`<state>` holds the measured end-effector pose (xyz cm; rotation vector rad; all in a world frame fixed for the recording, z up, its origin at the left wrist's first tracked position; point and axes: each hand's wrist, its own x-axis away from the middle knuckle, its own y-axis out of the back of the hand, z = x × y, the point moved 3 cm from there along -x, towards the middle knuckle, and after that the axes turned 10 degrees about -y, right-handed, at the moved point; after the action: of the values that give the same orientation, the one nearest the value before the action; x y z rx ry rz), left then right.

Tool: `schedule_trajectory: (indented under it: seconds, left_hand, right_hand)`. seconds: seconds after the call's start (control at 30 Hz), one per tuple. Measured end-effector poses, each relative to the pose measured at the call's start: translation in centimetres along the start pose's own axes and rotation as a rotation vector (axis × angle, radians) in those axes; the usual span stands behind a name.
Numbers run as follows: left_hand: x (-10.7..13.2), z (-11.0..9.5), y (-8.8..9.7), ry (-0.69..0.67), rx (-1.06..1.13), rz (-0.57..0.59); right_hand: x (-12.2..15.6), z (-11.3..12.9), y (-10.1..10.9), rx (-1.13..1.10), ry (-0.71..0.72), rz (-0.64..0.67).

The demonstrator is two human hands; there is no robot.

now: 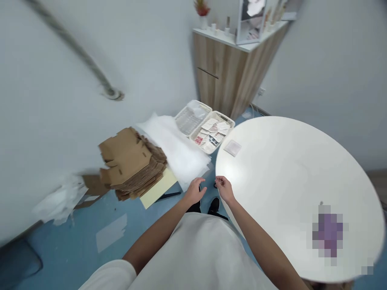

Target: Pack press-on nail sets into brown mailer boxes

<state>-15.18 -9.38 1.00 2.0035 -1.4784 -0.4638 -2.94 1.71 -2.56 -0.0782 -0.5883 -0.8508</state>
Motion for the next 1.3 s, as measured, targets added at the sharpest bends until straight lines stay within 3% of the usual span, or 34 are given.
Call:
schedule_trajectory:
  seconds: [0.13, 0.33, 0.43, 0.53, 0.7, 0.83, 0.93, 1.1, 1.3]
  left_hand:
    - [2.2, 1.2, 3.6, -0.007, -0.031, -0.140]
    - [6.5, 4.9, 11.8, 0.107, -0.217, -0.432]
    - [8.2, 7.3, 16.3, 0.204, -0.329, -0.496]
    - [9.1, 9.7, 20.1, 0.290, -0.411, -0.489]
    - [9.3, 13.1, 23.1, 0.385, -0.456, -0.343]
    - [9.6, 14.4, 23.2, 0.366, -0.458, -0.304]
    - [9.7, 14.8, 23.2, 0.339, -0.442, -0.295]
    - [9.7, 14.8, 24.0, 0.272, -0.425, -0.345]
    - [10.3, 14.5, 24.8, 0.143, -0.320, -0.392]
  right_hand:
    - [-0.5, 2.3, -4.2, 0.132, 0.102, 0.139]
    - [-1.0, 8.5, -12.0, 0.414, 0.389, 0.305]
    - [-1.5, 12.4, -16.9, 0.562, 0.569, 0.246]
    - [-2.5, 16.1, -21.7, 0.729, 0.677, 0.156]
    - [-4.6, 19.9, -27.2, 1.062, 0.664, -0.040]
    - [-5.5, 20.6, -29.4, 1.262, 0.573, -0.027]
    - [-5.4, 21.1, -30.2, 1.252, 0.558, -0.045]
    - [-5.1, 22.4, -29.7, 0.949, 0.489, -0.024]
    - [-5.5, 22.6, -27.8, 0.484, 0.316, 0.139]
